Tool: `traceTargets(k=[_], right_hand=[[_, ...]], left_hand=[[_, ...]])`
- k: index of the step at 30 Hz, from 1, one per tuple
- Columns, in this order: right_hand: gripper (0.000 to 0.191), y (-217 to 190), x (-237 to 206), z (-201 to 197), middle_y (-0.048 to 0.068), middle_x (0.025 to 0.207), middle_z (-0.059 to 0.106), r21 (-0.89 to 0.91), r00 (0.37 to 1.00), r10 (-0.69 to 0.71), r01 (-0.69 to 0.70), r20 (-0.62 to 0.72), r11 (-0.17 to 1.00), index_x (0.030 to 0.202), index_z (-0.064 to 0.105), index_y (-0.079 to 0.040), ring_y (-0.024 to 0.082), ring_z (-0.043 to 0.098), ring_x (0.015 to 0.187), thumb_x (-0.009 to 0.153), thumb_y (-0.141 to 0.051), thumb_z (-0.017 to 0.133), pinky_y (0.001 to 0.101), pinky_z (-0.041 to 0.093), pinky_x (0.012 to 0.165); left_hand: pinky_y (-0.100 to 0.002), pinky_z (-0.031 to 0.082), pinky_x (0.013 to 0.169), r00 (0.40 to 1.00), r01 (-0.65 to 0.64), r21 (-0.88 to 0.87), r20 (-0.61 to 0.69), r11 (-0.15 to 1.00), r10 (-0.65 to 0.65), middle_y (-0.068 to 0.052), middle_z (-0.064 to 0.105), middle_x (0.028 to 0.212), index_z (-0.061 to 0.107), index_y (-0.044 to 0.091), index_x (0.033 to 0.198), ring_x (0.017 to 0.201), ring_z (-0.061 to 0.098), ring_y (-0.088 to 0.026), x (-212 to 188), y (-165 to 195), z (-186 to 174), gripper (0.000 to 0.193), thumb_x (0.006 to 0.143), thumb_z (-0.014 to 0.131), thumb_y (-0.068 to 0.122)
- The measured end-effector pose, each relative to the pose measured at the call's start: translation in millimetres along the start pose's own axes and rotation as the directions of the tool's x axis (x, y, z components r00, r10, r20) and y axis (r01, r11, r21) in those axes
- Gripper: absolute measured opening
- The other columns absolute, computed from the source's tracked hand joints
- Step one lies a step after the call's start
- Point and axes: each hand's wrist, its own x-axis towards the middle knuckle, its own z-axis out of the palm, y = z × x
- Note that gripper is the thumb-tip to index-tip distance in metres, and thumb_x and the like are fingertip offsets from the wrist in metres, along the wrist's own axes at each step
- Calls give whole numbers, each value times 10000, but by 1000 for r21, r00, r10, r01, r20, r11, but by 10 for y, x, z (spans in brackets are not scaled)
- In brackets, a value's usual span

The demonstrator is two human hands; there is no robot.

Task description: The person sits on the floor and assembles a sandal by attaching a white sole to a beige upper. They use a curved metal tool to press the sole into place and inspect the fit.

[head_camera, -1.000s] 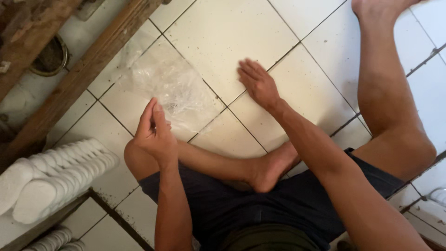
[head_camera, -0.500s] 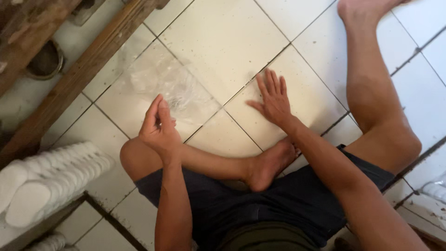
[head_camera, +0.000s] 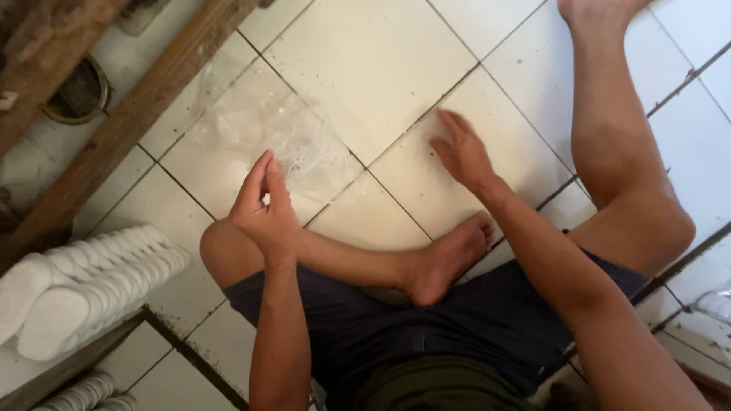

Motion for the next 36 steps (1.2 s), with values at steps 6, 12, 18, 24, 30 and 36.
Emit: traceTargets(k=[6,12,18,24,30,36], right_hand=[[654,-88,-49,58,247,1547,430,-178,996,-49,62,75,982,1486,498,11,431,441,1349,863,-13,695,443,445,1049],[342,34,200,440,88,1439,624,-147,990,-139,136,-13,980,1275,692,-40,314,616,1295,945,24,632,370,541,1052],[361,91,173,316,139,1452,594,35,992,-83,87,-95,996,1351,661,-12,343,620,1290,992,23,645,381,527,1093],[536,-128,52,196,211,1422,581,-11,997,-29,29,-77,1000,1366,606,66,400,557,1249,840,16,701,431,497,1022],[315,-182,242,332,134,1304,685,-80,995,-93,90,-32,993,1243,700,10,325,641,1148,928,4,685,400,560,958],[274,-93,267,373,122,1263,696,-104,979,-201,197,-26,975,1195,731,3,305,658,1118,927,-5,676,384,580,918]], left_hand=[[-248,552,712,992,-108,33,75,994,105,-109,783,981,747,-15,1198,777,671,-104,8,119,142,196,1019,710,56],[-250,561,695,990,-90,38,109,995,85,-104,784,965,750,-10,1190,771,689,-109,-19,176,172,191,1018,711,64],[-249,559,712,989,-103,36,108,994,99,-111,785,988,748,-17,1194,783,687,-111,-28,107,153,192,1025,705,64],[-244,542,675,996,-39,44,84,998,36,-99,786,947,759,-8,1181,750,669,-100,-29,66,150,183,1026,710,76],[-243,554,702,992,-56,-18,113,998,58,-104,783,988,742,-9,1203,791,683,-100,-49,72,191,195,1032,699,73],[-242,561,712,990,-69,-46,123,997,74,-101,780,977,741,-12,1205,791,681,-96,-47,7,212,199,1026,699,62]])
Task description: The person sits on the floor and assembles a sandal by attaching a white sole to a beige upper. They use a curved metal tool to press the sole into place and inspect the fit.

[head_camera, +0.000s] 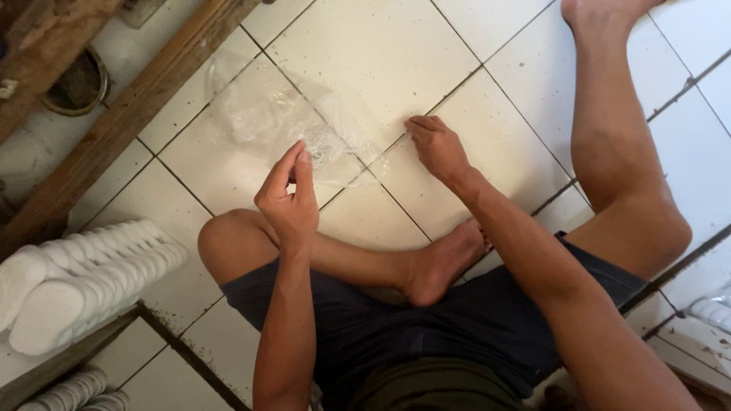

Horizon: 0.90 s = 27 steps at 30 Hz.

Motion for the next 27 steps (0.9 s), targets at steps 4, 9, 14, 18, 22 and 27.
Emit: traceTargets(k=[4,9,14,18,22,27], right_hand=[[380,4,-39,34,117,1320,669,-189,991,-80,99,105,977,1164,746,-21,311,629,1179,826,90,611,373,584,853],[180,25,82,71,106,1180,654,-167,970,-81,122,231,978,1002,703,27,297,618,1094,855,56,604,397,583,814],[149,7,292,140,120,1107,646,-234,959,-52,120,278,965,934,682,8,327,614,1034,808,48,613,421,580,798],[151,-10,378,252,139,1096,647,-300,946,59,42,319,953,935,676,5,352,611,1037,799,45,624,450,577,762],[167,32,426,365,171,1029,675,-294,972,4,67,234,953,900,675,6,386,642,977,753,66,624,460,582,719],[13,137,352,114,174,888,696,445,790,570,-604,224,662,900,696,43,294,676,797,894,37,686,395,600,713]], left_hand=[[-244,555,708,1000,6,-11,-1,1000,-6,-96,773,937,746,-14,1199,772,663,-94,1,-23,52,197,1022,703,63],[-249,565,715,1000,-6,-18,14,1000,6,-101,780,951,746,-7,1186,785,688,-98,57,11,73,188,1024,704,79],[-258,573,716,999,5,-8,52,1000,-4,-107,783,936,752,-9,1166,775,697,-116,129,80,50,188,1019,707,99],[-257,574,715,997,-6,3,73,1000,6,-106,781,949,749,-9,1169,774,700,-116,159,143,39,193,1023,699,107],[-252,572,697,996,-14,5,83,1000,14,-105,782,951,753,-6,1164,763,704,-117,155,180,30,193,1017,704,109],[-250,550,666,995,-35,5,94,999,34,-105,784,951,753,-5,1157,734,687,-118,127,147,19,192,1008,721,113]])
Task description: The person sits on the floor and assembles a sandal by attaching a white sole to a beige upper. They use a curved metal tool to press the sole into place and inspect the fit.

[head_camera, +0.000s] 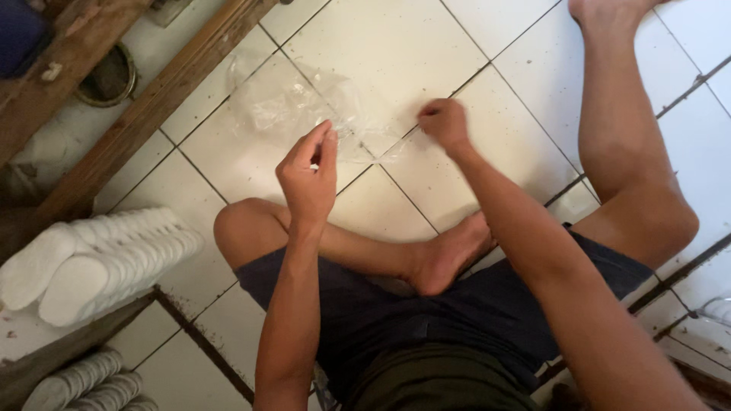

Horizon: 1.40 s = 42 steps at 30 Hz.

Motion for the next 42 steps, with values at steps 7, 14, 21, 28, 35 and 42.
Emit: traceTargets(k=[7,14,21,28,35,42], right_hand=[[79,-522,-863,-379,116,908,724,770,981,146,-193,130,608,913,708,18,207,710,834,873,72,667,316,622,813],[254,-1171,-1246,285,192,1156,717,-87,789,-611,606,-60,791,1143,747,53,301,682,1068,896,69,688,384,587,880],[236,-432,-750,-307,118,1121,715,-17,933,-328,329,-146,944,1186,713,4,241,716,996,953,33,690,336,615,856],[345,-44,-418,-296,156,1165,635,-333,818,-561,568,129,753,1215,724,7,326,603,1061,877,-46,766,392,529,893],[172,-53,-202,-248,89,1065,693,-433,762,-618,632,194,643,1068,783,-45,281,652,1008,897,-54,782,374,562,863],[176,10,-270,-93,111,1034,698,-477,775,-620,594,123,648,1029,777,-28,311,659,986,854,-39,772,396,566,835]], left_hand=[[-271,526,625,996,-68,52,52,996,65,-104,763,895,755,-5,1139,682,656,-125,-22,-20,158,192,982,739,105],[-265,550,652,997,-75,55,24,996,73,-111,771,934,754,1,1144,724,696,-121,-17,42,232,175,1004,718,99],[-258,560,672,1000,1,29,4,1000,-1,-115,781,955,746,-15,1165,744,690,-115,13,-16,22,190,1010,706,87],[-256,563,693,1000,18,17,9,1000,-18,-105,774,929,746,-11,1176,758,697,-116,-51,-12,26,190,1016,703,83],[-260,567,694,1000,17,28,5,999,-17,-108,772,925,749,-9,1160,758,699,-119,-74,-42,40,178,1011,713,81],[-261,564,696,1000,3,29,17,1000,-3,-110,773,932,744,-8,1171,763,704,-123,-90,-56,48,187,1010,711,80]])
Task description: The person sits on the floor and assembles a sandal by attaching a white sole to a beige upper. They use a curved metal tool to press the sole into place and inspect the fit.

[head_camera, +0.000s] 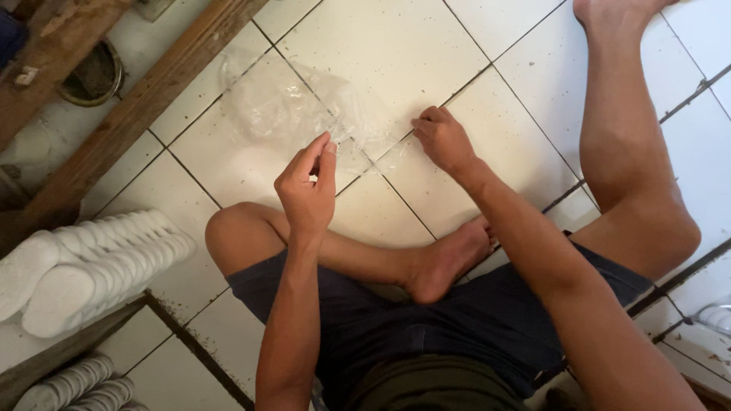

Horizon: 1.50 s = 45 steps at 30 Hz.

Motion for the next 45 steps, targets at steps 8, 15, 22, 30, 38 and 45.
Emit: traceTargets(k=[8,15,22,30,38,45], right_hand=[[68,24,129,290,190,963,677,-218,989,131,-114,67,969,834,703,-13,383,651,968,855,-4,640,472,558,807],[86,9,172,351,207,918,672,-195,990,141,-141,-14,971,853,670,11,405,644,893,811,-64,669,507,540,718],[67,7,224,-93,97,774,659,730,598,744,-645,297,227,877,708,8,209,618,684,885,-53,681,368,547,654],[107,-1233,18,-616,124,851,722,875,849,511,-345,137,339,965,743,28,194,689,760,882,47,678,309,583,729],[177,-1444,106,-673,177,1065,723,395,945,114,16,-305,919,1117,722,38,222,705,917,974,-61,687,305,585,778],[528,-1306,-362,-443,102,705,720,448,822,480,-570,308,688,1219,666,36,118,624,524,862,-325,812,265,496,489]], left_hand=[[-245,546,659,1000,23,-15,12,1000,-23,-99,777,909,748,-2,1174,740,694,-110,33,20,18,187,1011,709,81],[-257,557,685,1000,-6,8,0,1000,6,-102,772,928,749,-12,1167,746,692,-116,63,67,-14,186,1012,711,84],[-249,557,673,1000,-21,-35,-6,999,21,-109,779,970,741,-13,1172,759,697,-107,89,56,-84,195,1012,713,94],[-255,537,636,999,-43,-23,7,999,43,-103,774,937,746,-12,1156,705,658,-105,138,86,8,186,1003,723,91],[-259,545,651,998,-59,10,-20,998,60,-115,787,953,754,-9,1137,714,672,-117,188,129,-71,174,993,731,86],[-261,542,636,998,-53,3,-22,999,53,-119,782,948,752,-3,1142,704,678,-117,205,102,-64,183,995,728,102]])
